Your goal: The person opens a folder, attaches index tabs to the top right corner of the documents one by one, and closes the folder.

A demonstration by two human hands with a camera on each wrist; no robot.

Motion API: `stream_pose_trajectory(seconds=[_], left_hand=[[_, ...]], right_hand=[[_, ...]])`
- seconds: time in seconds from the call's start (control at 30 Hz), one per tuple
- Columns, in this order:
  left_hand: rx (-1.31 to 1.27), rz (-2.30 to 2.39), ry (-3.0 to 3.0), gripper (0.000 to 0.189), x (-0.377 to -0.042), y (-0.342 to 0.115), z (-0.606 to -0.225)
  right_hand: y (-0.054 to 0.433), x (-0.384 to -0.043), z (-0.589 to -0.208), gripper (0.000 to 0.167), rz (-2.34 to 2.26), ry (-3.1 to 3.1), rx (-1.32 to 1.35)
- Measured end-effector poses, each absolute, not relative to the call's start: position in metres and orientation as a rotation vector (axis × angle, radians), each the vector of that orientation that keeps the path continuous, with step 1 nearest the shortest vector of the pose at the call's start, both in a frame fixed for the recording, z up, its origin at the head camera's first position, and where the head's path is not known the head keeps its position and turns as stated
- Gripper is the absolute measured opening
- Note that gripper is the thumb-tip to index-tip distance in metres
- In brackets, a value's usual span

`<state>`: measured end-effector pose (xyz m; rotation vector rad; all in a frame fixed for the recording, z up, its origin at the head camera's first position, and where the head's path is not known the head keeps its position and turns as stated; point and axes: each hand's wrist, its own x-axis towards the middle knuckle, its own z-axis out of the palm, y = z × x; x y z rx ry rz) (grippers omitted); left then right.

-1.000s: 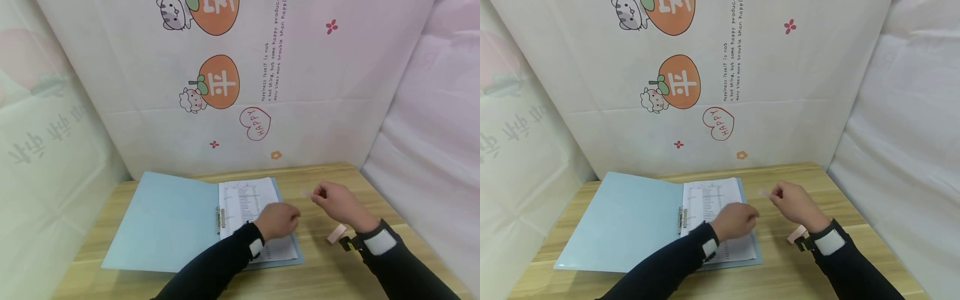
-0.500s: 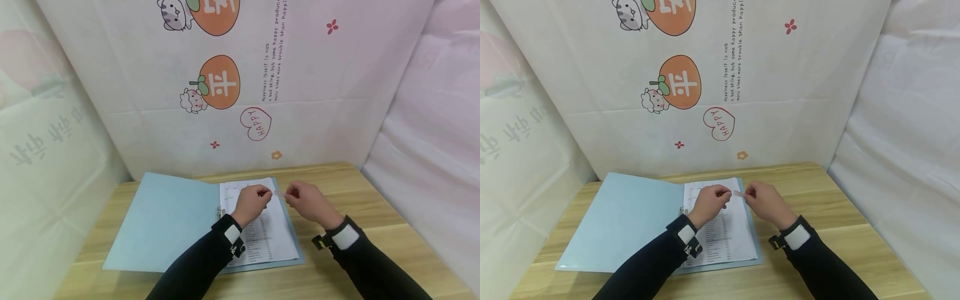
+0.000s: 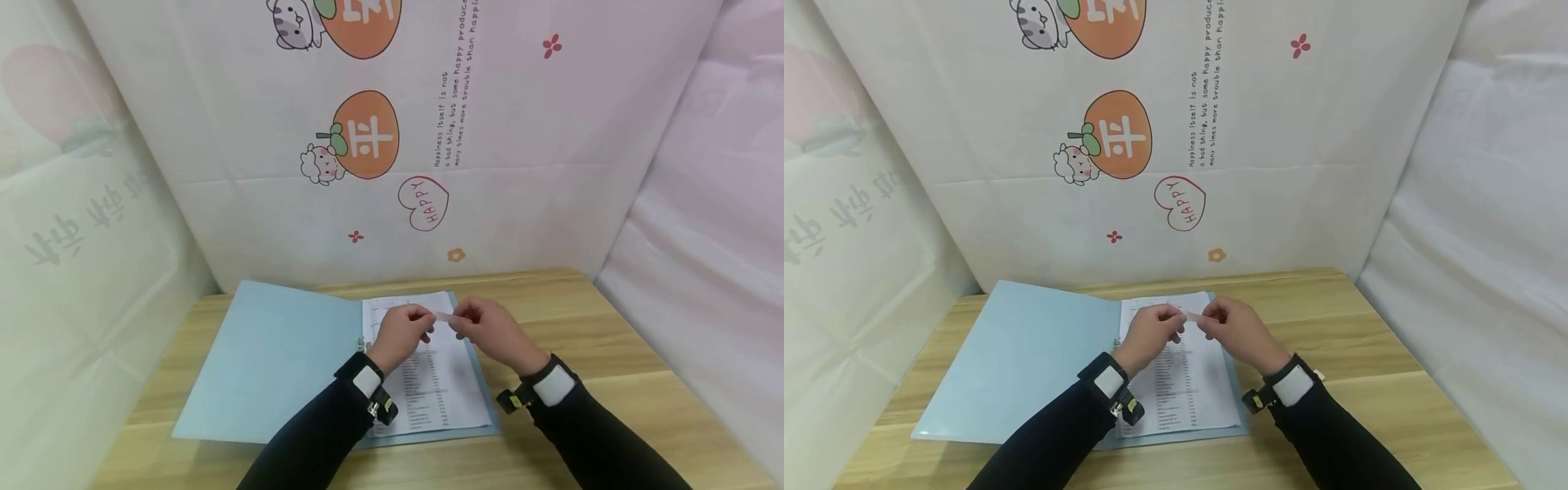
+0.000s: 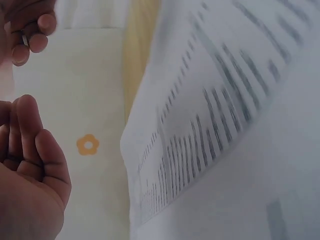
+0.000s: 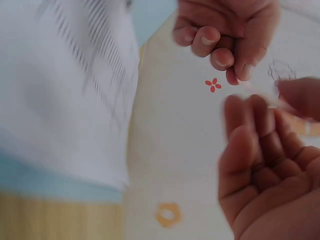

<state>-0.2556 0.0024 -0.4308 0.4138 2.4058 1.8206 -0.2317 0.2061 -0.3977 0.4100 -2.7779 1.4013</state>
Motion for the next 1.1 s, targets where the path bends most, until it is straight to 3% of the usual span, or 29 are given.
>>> stream_pose_trajectory(seconds=[0.13,0.27,0.53,0.73,1.1], left_hand=[[0.297,1.914,2.249,0.020,-0.258,0.000,-0.432],[0.307,1.745,2.423,0.019,-0.262,0.001,-0.434],[0.552,0.560,2.951,0.013,-0.277,0.011,-0.433],[0.759,0.178,2.934,0.029,-0.308,0.022,-0.445],[0.815,-0.081,2.866,0.056,-0.342,0.026,-0.469]], right_hand=[[0.207,-0.239,-0.404,0.027,1.639,-2.694,0.376],[0.204,-0.248,-0.407,0.026,1.528,-2.752,0.350],[0.210,-0.278,-0.418,0.022,1.400,-2.900,0.191],[0.217,-0.312,-0.430,0.018,1.499,-2.875,0.060],[0.212,-0.352,-0.439,0.019,1.534,-2.861,0.005]])
